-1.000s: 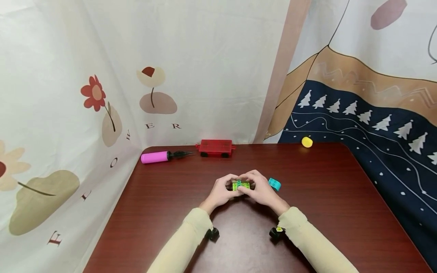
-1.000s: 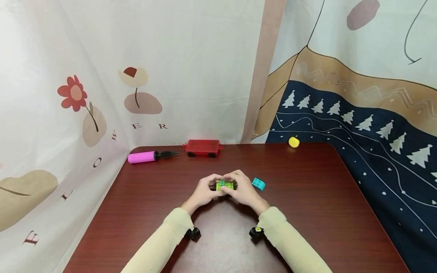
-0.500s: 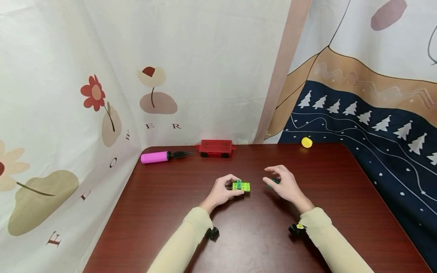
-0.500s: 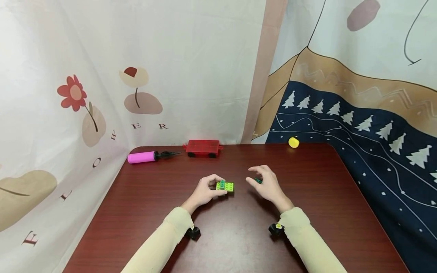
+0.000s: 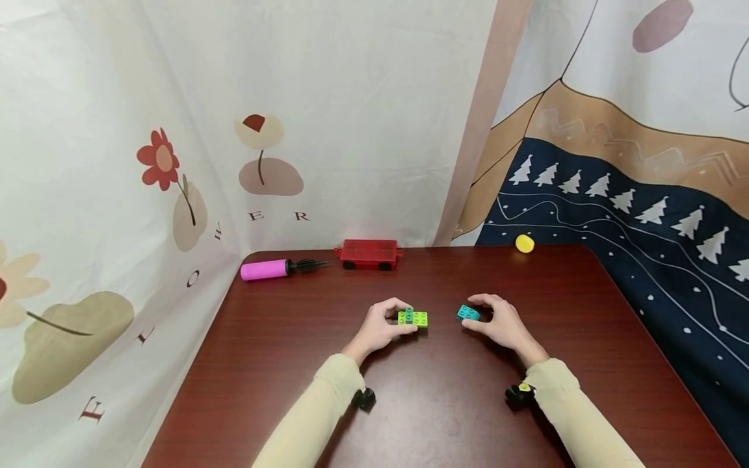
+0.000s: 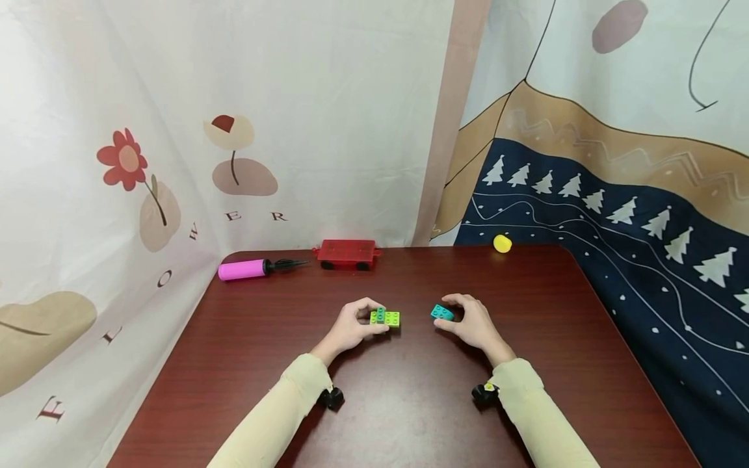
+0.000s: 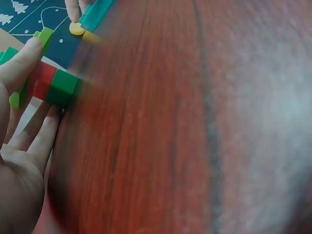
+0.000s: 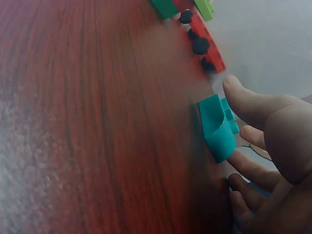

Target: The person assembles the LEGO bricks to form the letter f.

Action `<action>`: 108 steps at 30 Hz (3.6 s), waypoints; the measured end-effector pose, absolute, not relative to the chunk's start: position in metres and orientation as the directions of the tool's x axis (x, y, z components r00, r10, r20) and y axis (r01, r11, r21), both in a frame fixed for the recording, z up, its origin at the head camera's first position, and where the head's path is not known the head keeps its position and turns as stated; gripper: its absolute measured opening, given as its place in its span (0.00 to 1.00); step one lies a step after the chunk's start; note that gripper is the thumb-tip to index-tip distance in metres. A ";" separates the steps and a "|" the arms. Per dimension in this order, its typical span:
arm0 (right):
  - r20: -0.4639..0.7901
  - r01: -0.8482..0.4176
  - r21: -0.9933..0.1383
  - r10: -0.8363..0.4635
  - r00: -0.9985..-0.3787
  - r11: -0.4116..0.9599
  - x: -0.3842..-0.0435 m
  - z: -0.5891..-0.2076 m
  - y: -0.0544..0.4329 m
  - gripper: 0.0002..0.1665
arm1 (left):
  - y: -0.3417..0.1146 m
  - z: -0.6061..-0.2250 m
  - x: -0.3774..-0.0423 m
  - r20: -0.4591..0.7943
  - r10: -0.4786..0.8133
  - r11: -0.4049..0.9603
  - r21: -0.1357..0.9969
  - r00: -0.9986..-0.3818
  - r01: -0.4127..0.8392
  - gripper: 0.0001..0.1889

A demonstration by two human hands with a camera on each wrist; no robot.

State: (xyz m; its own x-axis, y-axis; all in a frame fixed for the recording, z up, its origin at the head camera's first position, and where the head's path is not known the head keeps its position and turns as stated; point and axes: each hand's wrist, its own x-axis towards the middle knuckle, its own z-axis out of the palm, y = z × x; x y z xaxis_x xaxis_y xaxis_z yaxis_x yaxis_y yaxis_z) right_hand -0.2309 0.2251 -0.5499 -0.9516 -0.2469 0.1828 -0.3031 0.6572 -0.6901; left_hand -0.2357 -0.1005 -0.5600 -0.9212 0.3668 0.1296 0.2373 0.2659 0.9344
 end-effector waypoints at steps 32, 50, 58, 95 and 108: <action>0.144 -0.247 -0.730 -0.210 -0.967 0.637 -0.239 -0.550 0.207 0.18 | -0.098 -0.560 -0.231 0.109 0.338 0.282 0.936 -0.935 0.211 0.18; 0.217 -0.361 -0.777 -0.318 -0.923 0.516 -0.240 -0.536 0.175 0.22 | -0.099 -0.560 -0.233 0.113 0.344 0.263 0.941 -0.932 0.211 0.19; 0.250 -0.403 -0.797 -0.360 -0.899 0.450 -0.236 -0.526 0.155 0.21 | -0.099 -0.560 -0.233 0.132 0.356 0.246 0.942 -0.925 0.229 0.18; 0.360 -0.540 -0.742 -0.442 -0.821 0.398 -0.234 -0.521 0.112 0.19 | -0.097 -0.560 -0.232 0.159 0.333 0.229 0.943 -0.929 0.243 0.16; 0.358 -0.550 -0.737 -0.462 -0.811 0.393 -0.236 -0.521 0.114 0.20 | -0.096 -0.561 -0.232 0.149 0.324 0.225 0.947 -0.934 0.229 0.16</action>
State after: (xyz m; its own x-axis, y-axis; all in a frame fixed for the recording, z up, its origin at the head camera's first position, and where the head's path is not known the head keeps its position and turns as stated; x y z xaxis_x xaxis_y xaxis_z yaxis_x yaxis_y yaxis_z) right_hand -0.2356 0.1137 -0.5207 -0.8110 -0.4625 0.3582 -0.5496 0.3927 -0.7374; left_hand -0.2317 -0.0957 -0.5609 -0.9342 0.3242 0.1488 0.2288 0.2246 0.9472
